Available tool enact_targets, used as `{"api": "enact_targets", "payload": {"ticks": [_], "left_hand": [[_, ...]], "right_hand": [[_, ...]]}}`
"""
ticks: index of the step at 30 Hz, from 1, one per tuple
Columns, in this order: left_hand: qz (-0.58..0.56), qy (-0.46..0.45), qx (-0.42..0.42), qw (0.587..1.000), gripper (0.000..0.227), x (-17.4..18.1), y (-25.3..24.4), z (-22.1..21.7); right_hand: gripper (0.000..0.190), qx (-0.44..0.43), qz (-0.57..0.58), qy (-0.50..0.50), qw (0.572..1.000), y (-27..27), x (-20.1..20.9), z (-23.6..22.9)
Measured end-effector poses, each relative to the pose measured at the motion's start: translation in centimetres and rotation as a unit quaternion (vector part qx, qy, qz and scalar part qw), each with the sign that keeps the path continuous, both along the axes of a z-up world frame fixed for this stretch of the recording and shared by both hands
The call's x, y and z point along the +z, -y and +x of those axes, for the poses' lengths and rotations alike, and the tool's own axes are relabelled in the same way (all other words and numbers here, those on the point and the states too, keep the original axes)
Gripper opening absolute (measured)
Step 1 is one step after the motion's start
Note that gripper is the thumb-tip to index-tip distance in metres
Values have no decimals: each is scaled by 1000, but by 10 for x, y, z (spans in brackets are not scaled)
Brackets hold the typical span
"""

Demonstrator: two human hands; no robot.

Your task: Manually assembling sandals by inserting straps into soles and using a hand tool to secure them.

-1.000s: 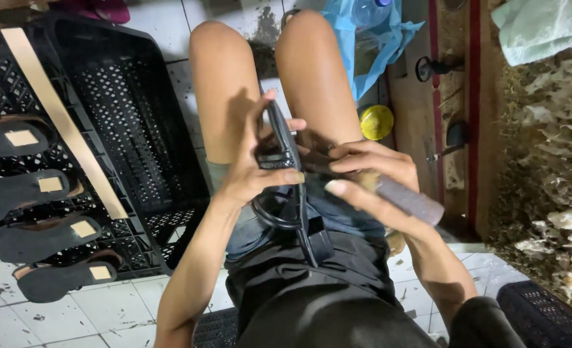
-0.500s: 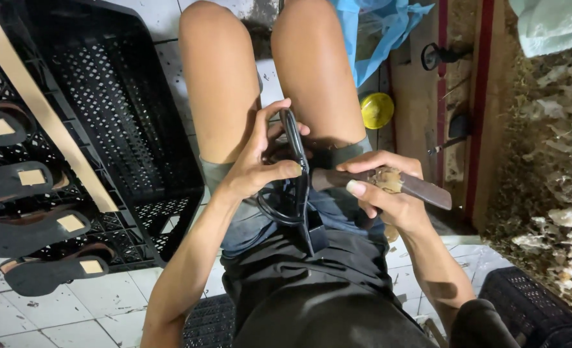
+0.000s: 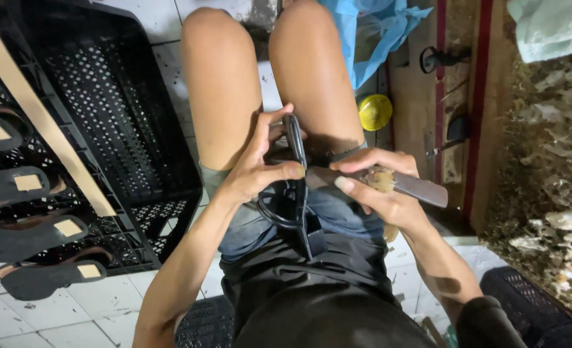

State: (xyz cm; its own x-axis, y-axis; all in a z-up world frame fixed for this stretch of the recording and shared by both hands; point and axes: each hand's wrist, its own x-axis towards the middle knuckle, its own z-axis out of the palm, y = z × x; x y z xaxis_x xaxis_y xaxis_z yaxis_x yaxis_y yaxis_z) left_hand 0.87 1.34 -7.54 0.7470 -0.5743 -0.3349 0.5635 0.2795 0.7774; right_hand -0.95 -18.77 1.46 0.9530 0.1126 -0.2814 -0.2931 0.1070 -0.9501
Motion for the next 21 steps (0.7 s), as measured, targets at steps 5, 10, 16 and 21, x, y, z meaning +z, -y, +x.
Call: {"api": "enact_targets", "payload": {"ticks": [5,10,16,21], "left_hand": [[7,5,-9,1000,84,19,2,10],[-19,-34,27,999,81,9,5,-1],[-22,-26,50,998,65,44,6,-1],[-45,23,38,998,55,62,7,-3]], "right_hand": [[20,22,-18,14,999,7,-3,3],[21,-3,52,15,999,4,-2,6],[20,45,16,121,992,0,23,12],[20,65,23,153,986,4,48,14]]}}
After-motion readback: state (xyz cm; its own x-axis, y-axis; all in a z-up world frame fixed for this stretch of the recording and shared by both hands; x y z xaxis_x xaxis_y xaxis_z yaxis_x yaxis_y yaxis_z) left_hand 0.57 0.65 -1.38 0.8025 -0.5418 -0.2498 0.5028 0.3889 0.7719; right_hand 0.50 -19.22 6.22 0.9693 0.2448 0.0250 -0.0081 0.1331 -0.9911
